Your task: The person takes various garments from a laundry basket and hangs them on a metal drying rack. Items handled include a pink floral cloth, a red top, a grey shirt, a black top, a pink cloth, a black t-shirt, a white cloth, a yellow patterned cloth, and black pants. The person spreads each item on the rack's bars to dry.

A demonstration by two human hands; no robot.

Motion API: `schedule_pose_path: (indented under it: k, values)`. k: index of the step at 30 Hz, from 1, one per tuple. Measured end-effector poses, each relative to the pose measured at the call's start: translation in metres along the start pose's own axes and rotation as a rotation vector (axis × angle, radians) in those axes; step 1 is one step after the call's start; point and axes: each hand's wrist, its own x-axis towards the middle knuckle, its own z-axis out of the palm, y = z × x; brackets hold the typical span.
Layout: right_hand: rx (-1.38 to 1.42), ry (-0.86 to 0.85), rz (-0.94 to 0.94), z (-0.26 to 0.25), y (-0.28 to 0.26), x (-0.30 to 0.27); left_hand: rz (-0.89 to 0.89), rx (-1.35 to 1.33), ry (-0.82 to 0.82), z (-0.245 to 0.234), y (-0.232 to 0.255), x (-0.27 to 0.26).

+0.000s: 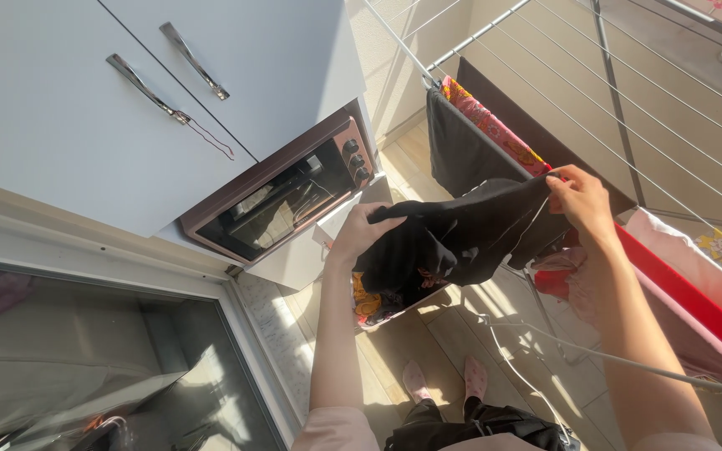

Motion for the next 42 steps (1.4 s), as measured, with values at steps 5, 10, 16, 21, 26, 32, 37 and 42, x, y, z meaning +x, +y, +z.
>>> schedule_pose_path:
  k: [5,10,16,21,26,32,37,42]
  values:
    - [0.681,-0.199,0.442,0.057,0.018,-0.023,0.205,-0.205,-0.081,0.034,0.002,0.016]
    - [1.221,-0.222,0.627,0.044,-0.039,-0.042,0.224,-0.153,-0.462,0.082,0.019,-0.005]
    - [1.257,-0.161,0.421,0.030,-0.035,-0.027,0.217,0.017,-0.631,0.115,-0.005,0.010]
    - [0.907,-0.177,0.173,-0.028,-0.111,-0.044,0.161,0.129,-0.294,0.119,-0.019,0.039]
    - [0.072,-0.586,0.020,-0.055,-0.149,-0.050,0.284,-0.009,0.025,0.104,0.046,0.037]
    - [-0.275,-0.460,-0.044,-0.030,-0.096,-0.004,0.327,0.195,0.038,0.097,0.115,0.048]
    - [0.123,-0.278,-0.038,-0.080,-0.125,0.016,0.160,0.649,0.176,0.091,0.103,0.079]
    - [0.564,-0.236,-0.193,-0.118,-0.190,0.002,0.168,0.118,0.182,0.090,0.066,0.092]
